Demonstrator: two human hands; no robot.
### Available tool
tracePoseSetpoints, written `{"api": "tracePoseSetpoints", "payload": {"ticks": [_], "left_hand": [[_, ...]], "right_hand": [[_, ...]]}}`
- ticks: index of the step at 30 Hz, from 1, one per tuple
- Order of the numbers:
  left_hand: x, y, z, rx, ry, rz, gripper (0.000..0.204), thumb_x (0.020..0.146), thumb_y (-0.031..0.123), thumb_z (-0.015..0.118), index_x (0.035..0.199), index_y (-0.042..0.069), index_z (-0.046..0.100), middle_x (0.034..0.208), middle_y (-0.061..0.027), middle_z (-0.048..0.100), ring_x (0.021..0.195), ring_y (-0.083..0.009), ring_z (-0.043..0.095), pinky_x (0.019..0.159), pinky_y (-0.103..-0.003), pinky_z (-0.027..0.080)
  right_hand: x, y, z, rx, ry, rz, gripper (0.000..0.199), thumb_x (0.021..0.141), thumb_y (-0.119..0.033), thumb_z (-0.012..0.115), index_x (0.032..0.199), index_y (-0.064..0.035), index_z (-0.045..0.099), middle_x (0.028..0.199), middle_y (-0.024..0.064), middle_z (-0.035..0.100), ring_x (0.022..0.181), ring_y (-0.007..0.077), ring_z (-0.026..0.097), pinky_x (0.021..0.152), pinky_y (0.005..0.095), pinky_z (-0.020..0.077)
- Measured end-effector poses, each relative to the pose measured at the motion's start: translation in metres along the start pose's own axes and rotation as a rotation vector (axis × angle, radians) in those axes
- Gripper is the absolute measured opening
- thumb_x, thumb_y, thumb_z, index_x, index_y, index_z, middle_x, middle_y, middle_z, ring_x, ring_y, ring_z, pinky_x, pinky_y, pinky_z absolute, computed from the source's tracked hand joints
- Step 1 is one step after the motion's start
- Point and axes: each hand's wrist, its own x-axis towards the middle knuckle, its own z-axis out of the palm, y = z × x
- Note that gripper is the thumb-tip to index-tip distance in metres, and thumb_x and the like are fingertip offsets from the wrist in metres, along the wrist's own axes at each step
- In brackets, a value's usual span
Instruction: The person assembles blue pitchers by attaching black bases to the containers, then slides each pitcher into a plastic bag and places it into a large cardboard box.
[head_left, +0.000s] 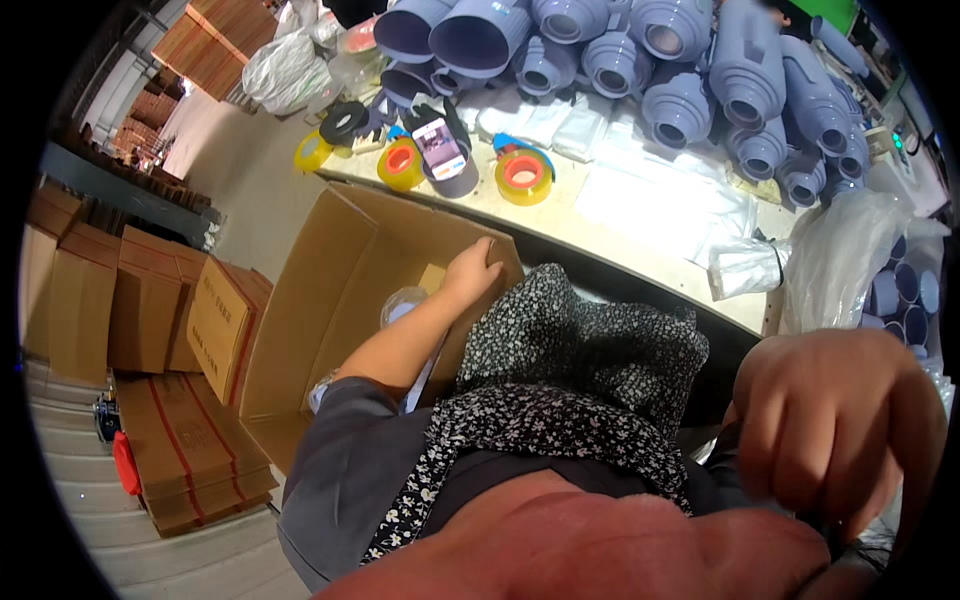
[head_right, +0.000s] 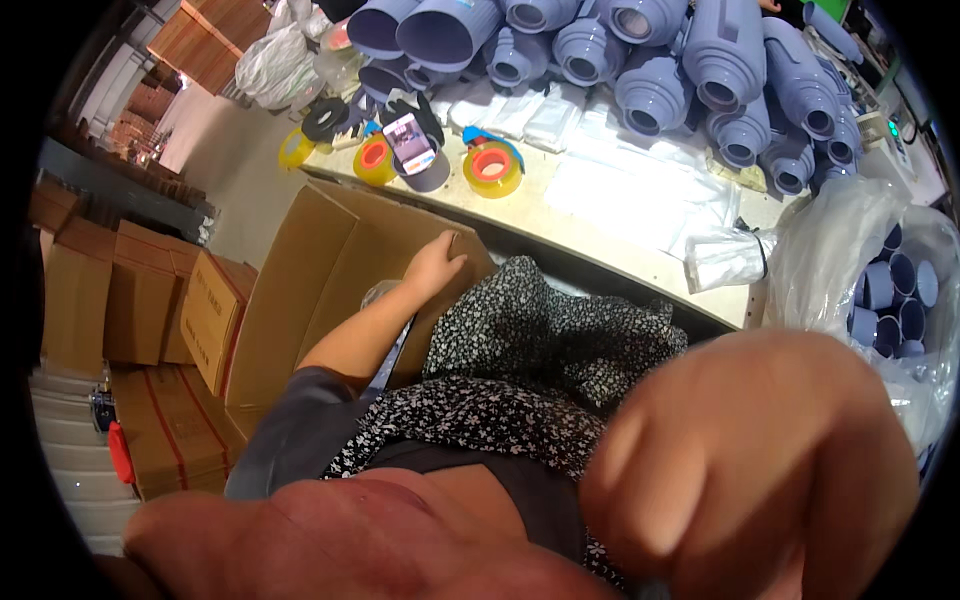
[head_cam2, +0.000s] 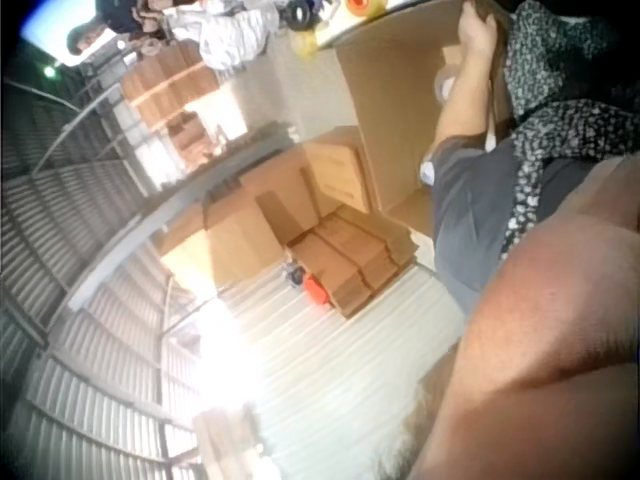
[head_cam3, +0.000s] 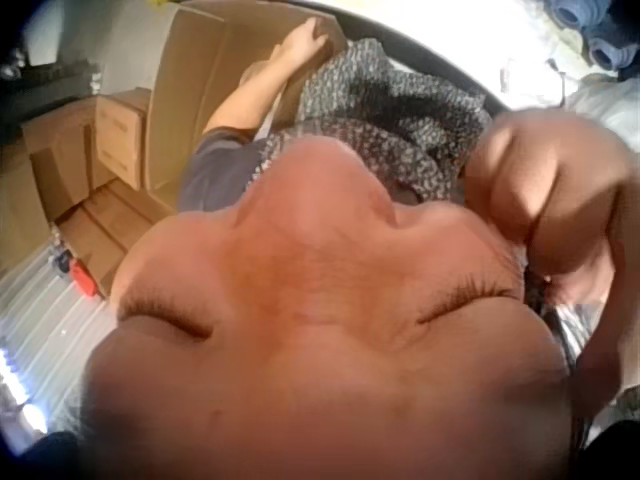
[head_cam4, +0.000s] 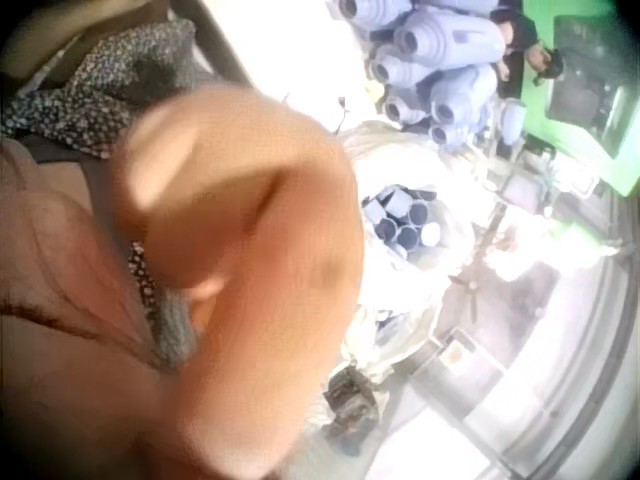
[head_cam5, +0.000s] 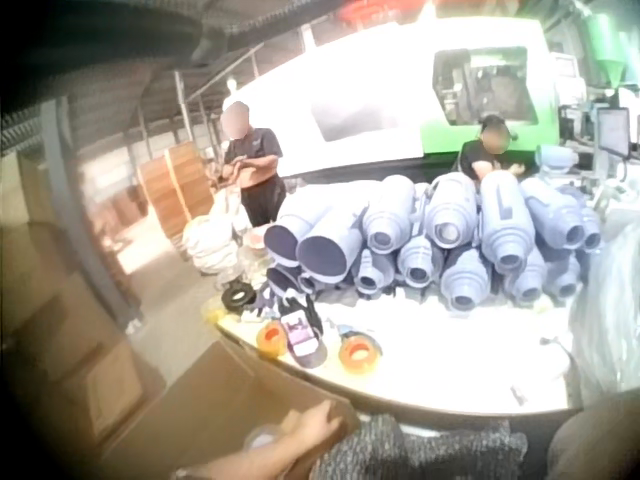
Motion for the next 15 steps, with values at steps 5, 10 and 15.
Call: {"api": "tracePoseSetpoints", "payload": {"ticks": [5,10,15], "left_hand": [[0.004,-0.009,0.010,0.013,0.003,-0.010,0.045,0.078,0.023,0.062,0.116,0.004,0.048,0.102,-0.0225,0.060,0.096,-0.0379,0.057,0.082,-0.044,0.046],[0.004,-0.009,0.011,-0.024,0.014,-0.030,0.044,0.077,0.023,0.063,0.114,0.005,0.049,0.102,-0.0220,0.060,0.096,-0.0379,0.057,0.081,-0.043,0.046],[0.008,-0.003,0.009,-0.010,-0.039,-0.055,0.046,0.077,0.024,0.063,0.116,0.005,0.048,0.104,-0.0217,0.059,0.098,-0.0372,0.056,0.083,-0.044,0.045]], "right_hand": [[0.006,0.000,-0.002,0.107,-0.088,-0.023,0.026,0.079,0.002,0.060,0.104,-0.0031,0.057,0.071,0.0136,0.060,0.059,0.0250,0.056,0.054,0.0370,0.0461],[0.007,0.005,0.006,-0.049,0.014,-0.032,0.013,0.086,-0.010,0.053,0.099,-0.0076,0.055,0.060,0.0020,0.053,0.044,0.0106,0.046,0.042,0.0249,0.0347],[0.004,-0.001,0.000,-0.187,0.422,0.080,0.015,0.082,-0.016,0.067,0.090,-0.0067,0.058,0.055,0.0067,0.054,0.042,0.0150,0.046,0.043,0.0290,0.0412]]}}
